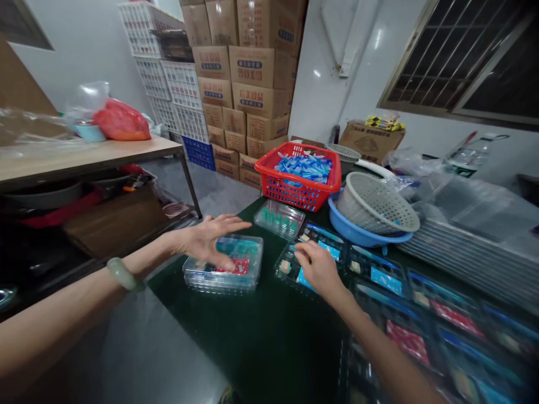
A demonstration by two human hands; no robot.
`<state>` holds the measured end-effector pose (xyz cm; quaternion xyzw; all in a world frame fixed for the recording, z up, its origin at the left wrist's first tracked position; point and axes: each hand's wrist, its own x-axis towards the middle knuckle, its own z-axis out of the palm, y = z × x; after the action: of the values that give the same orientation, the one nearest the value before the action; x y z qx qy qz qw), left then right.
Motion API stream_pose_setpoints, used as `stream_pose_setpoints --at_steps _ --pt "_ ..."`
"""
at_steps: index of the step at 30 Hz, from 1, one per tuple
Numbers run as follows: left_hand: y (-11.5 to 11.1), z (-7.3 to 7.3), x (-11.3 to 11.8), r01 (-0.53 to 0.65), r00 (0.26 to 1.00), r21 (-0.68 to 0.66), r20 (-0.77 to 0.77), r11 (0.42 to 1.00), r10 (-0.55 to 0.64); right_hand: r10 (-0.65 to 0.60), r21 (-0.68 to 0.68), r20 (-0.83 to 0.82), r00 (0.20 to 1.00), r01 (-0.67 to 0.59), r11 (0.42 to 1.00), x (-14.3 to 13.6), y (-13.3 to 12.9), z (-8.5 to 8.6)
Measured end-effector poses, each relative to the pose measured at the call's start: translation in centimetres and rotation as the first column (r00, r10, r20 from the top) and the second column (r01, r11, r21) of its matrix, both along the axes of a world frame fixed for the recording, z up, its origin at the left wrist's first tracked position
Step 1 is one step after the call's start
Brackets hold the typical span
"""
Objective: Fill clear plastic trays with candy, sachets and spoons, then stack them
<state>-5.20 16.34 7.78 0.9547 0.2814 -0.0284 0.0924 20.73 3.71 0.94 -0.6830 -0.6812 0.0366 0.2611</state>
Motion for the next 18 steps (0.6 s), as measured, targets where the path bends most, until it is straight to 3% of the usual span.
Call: stream_pose_setpoints --at_steps 2,4,7,10,14,18 --pt "1.4 0.5 1.4 -0.035 0.988 0.003 0.15 0.999 0.034 0.004 -0.064 0.238 0.971 0.012 0.998 -0.3 3.5 0.6" --pt "3.1 0.4 3.2 -0.002 0.98 -0.036 0.2 0.999 0.009 0.041 -0.131 0.355 0.934 0.006 0.991 -0.7 6.6 0.8" --pt "5.3 -0.6 5.7 0.087 0.988 -0.114 0.135 0.99 -0.071 0.097 -0.197 0.391 0.915 -0.019 0.98 -1.2 9.5 0.6" --pt "6.7 -2.0 7.7 0.082 0.994 -0.119 0.082 0.989 -0.073 0.124 -0.255 0.405 0.906 -0.018 0.967 -1.2 10.8 0.4" --pt "7.5 -3.2 9.4 -0.086 0.996 -0.039 0.033 0.996 0.088 0.099 -0.297 0.386 0.917 0.023 0.955 -0.8 11.8 1.1" --pt "7.6 -3.5 10.4 -0.255 0.967 0.0 0.01 0.967 0.255 0.057 -0.296 0.355 0.933 0.055 0.953 -0.4 12.3 1.9"
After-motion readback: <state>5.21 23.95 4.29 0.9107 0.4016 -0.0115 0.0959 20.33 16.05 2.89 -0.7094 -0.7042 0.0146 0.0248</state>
